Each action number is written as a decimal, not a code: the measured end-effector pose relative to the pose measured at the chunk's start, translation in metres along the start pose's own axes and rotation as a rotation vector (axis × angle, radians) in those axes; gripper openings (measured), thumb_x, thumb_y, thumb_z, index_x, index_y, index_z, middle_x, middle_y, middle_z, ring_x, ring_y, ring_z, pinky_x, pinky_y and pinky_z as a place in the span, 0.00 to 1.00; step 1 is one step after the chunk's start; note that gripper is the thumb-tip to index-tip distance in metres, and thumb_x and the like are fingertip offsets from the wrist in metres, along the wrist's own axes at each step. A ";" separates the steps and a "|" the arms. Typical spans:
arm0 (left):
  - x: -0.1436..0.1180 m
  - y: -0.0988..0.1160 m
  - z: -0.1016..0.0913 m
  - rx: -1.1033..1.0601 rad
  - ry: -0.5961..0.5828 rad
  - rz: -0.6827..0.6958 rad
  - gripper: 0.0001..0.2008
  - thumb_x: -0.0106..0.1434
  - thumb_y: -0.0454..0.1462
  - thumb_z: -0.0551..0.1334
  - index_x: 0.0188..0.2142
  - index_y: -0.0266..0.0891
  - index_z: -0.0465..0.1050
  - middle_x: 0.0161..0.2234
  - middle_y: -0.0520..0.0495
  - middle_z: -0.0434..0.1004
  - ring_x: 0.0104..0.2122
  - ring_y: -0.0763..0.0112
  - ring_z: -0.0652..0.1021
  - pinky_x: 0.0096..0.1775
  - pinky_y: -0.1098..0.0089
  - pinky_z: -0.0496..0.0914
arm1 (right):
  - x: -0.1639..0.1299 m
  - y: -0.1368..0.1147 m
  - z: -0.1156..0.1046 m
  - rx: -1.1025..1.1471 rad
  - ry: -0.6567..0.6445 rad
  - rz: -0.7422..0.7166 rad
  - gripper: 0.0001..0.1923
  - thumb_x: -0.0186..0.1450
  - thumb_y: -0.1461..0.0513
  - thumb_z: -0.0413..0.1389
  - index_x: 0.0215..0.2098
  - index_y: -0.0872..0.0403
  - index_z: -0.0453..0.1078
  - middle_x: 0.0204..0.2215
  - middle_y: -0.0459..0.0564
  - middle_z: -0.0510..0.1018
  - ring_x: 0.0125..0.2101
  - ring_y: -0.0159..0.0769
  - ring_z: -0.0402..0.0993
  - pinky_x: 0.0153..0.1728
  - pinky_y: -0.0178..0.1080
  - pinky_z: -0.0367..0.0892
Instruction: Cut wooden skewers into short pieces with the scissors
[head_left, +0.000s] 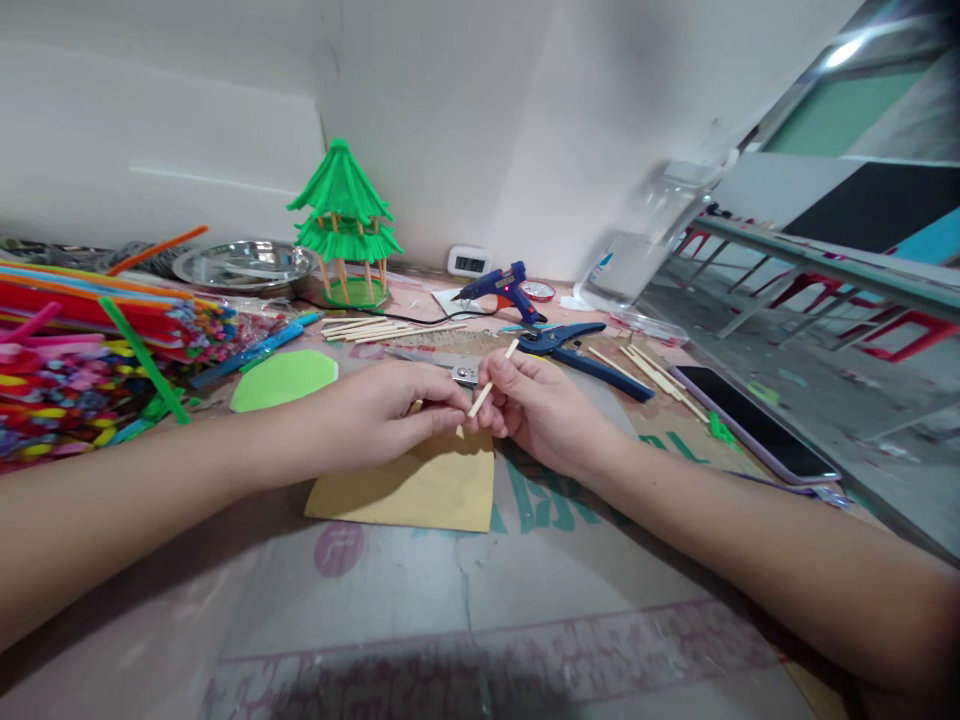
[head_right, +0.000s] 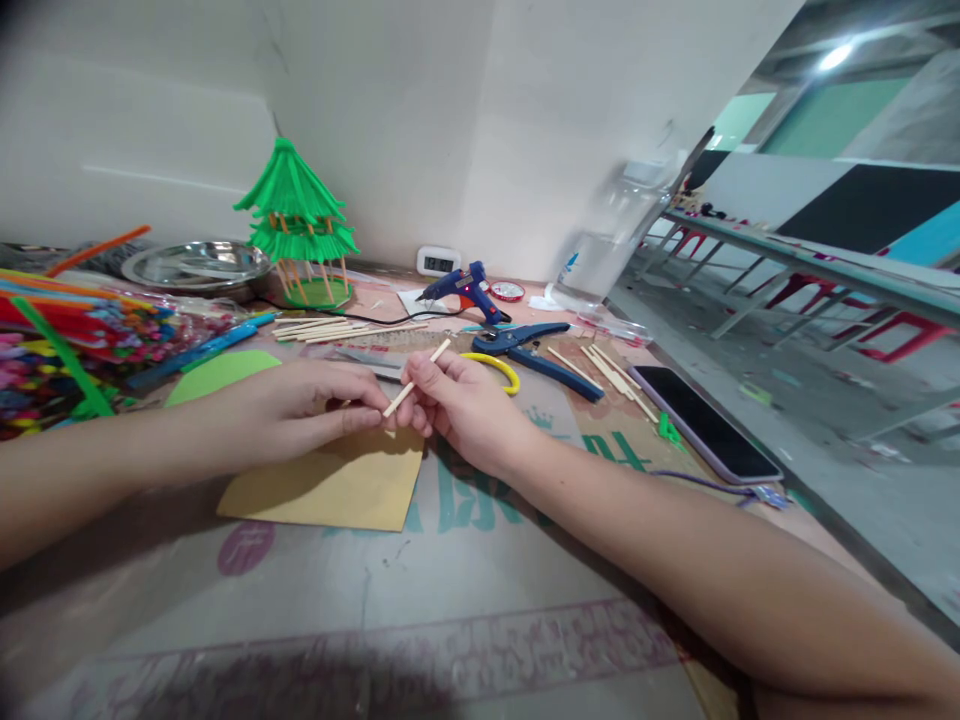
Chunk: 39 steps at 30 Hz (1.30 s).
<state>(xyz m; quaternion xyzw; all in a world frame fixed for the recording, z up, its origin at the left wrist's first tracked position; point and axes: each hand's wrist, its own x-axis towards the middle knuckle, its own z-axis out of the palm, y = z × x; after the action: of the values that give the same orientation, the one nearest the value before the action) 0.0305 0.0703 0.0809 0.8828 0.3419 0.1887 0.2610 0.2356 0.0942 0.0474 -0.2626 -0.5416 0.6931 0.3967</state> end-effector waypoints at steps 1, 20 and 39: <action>0.000 -0.001 -0.001 0.043 -0.004 -0.008 0.13 0.70 0.37 0.53 0.41 0.40 0.77 0.40 0.50 0.81 0.39 0.71 0.77 0.40 0.74 0.67 | 0.000 0.000 0.000 0.000 0.003 0.000 0.20 0.61 0.48 0.66 0.30 0.54 0.68 0.18 0.42 0.77 0.18 0.25 0.68 0.19 0.27 0.62; -0.004 -0.016 -0.007 0.219 -0.339 -0.215 0.12 0.64 0.47 0.61 0.32 0.42 0.70 0.29 0.51 0.74 0.28 0.69 0.72 0.28 0.71 0.59 | -0.010 -0.004 0.012 -1.157 -0.367 -0.478 0.10 0.72 0.64 0.48 0.34 0.51 0.67 0.32 0.48 0.78 0.32 0.35 0.71 0.36 0.37 0.65; -0.005 -0.016 -0.007 0.198 -0.359 -0.267 0.11 0.62 0.47 0.62 0.33 0.42 0.71 0.28 0.52 0.74 0.27 0.70 0.72 0.26 0.72 0.58 | -0.003 -0.006 -0.002 -1.395 -0.271 -0.508 0.11 0.71 0.62 0.46 0.33 0.53 0.68 0.31 0.53 0.80 0.31 0.39 0.73 0.34 0.39 0.64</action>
<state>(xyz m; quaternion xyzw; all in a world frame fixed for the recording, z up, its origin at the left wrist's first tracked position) 0.0154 0.0798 0.0760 0.8704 0.4208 -0.0419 0.2523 0.2406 0.0940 0.0524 -0.2323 -0.9428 0.1030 0.2157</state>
